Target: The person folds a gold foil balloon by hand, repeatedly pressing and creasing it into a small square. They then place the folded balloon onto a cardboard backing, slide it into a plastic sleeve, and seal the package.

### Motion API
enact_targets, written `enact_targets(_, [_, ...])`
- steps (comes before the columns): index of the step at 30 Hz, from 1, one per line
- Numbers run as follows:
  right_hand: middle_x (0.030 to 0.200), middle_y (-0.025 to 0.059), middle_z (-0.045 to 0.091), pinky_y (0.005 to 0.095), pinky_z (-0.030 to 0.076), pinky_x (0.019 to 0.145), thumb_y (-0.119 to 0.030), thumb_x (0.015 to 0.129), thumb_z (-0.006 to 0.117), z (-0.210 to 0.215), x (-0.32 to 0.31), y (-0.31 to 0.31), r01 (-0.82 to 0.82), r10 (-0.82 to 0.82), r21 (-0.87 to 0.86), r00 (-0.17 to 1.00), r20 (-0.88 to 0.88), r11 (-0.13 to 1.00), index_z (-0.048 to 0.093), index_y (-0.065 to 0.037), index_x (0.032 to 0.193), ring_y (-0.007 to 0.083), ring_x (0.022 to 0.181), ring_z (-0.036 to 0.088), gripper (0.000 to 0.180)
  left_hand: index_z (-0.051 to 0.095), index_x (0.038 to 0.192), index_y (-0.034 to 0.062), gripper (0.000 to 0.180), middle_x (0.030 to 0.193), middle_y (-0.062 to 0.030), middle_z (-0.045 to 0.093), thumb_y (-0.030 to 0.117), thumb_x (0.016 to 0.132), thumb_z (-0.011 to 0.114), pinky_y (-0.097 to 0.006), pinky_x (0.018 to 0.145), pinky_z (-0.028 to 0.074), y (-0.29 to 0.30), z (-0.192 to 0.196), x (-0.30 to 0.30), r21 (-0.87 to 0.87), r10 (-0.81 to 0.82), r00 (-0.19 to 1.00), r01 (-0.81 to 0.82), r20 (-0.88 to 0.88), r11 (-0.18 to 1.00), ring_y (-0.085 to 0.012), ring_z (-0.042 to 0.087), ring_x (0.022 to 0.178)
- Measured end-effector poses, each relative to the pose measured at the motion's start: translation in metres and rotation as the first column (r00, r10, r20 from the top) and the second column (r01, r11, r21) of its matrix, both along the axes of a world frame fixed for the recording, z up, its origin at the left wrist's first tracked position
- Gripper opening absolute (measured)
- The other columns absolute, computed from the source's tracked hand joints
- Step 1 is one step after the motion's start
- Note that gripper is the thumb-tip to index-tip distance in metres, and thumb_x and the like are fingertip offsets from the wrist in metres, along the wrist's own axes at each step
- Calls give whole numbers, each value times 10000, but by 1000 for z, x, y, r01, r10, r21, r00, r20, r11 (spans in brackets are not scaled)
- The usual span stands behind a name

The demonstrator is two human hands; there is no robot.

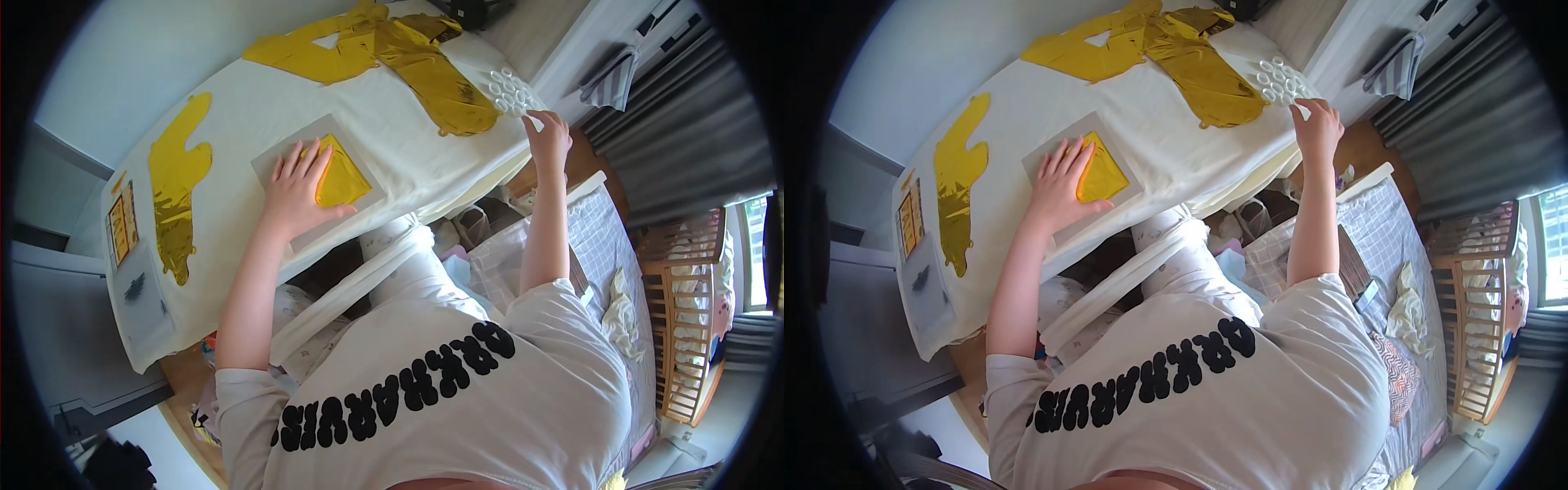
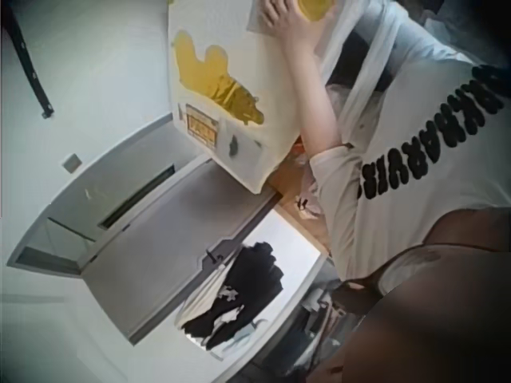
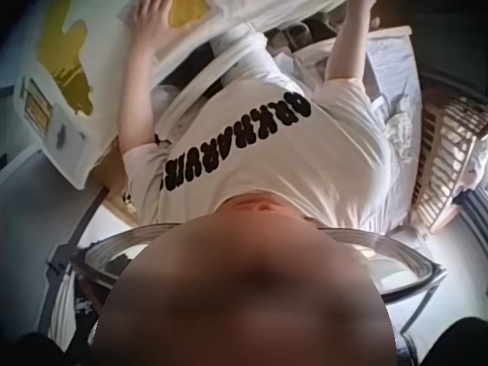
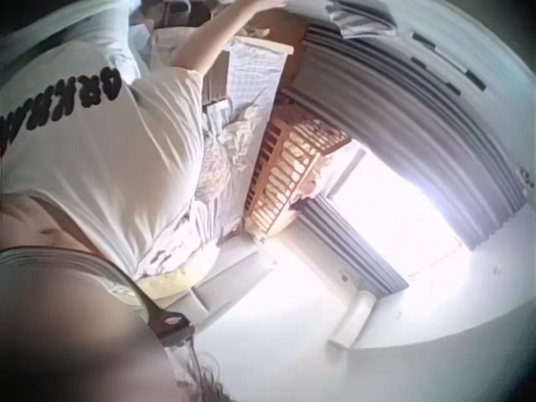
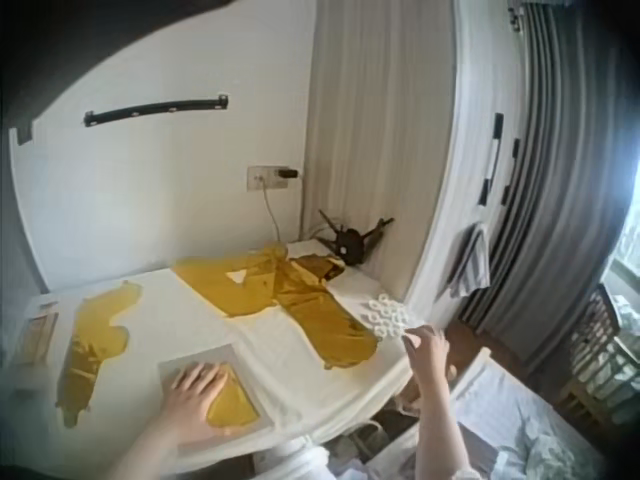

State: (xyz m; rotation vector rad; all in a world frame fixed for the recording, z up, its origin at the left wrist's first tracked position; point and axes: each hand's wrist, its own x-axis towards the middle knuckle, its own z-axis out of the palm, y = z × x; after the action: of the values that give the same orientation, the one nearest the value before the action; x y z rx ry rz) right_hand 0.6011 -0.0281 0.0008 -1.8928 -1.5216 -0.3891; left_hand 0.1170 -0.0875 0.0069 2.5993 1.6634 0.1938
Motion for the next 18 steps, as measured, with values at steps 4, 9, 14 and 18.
enact_targets(4, [1147, 16, 737, 478, 452, 1016, -347, 907, 741, -9, -1, 13, -33, 43, -98, 994, 103, 995, 818, -218, 1031, 289, 1176, 620, 195, 324, 1629, 151, 1129, 1703, -106, 274, 694, 745, 768, -569, 1275, 153, 1, -2, -4, 14, 11, 1000, -11, -6, 1000, -329, 206, 1582])
enact_targets(9, [1124, 5, 744, 502, 480, 965, -352, 924, 712, -28, 1, 20, 64, -65, 15, 993, 103, 998, 818, -206, 976, 311, 1139, 632, 187, 322, 1628, 149, 1135, 1698, -109, 284, 736, 751, 739, -568, 1275, 153, 4, -6, 1, 50, -18, 999, 17, 27, 999, -329, 208, 1582])
enact_targets(14, [1017, 93, 745, 403, 506, 926, -134, 926, 744, -4, -93, -9, -214, 258, 276, 957, -133, 937, 767, -74, 937, 320, 1027, 664, 65, 308, 1631, 142, 1151, 1696, -112, 289, 748, 751, 734, -569, 1272, 162, 1, -7, -2, 39, 7, 998, -10, 69, 999, -337, 228, 1576])
enact_targets(18, [989, 60, 744, 423, 489, 925, -95, 839, 767, 7, -186, -29, -641, 649, 123, 761, -30, 758, 772, -109, 909, 297, 1013, 668, 72, 204, 1657, 137, 1224, 1691, -126, 291, 743, 743, 749, -567, 1271, 170, 2, -10, -3, 53, -6, 992, -1, 126, 999, -351, 249, 1567])
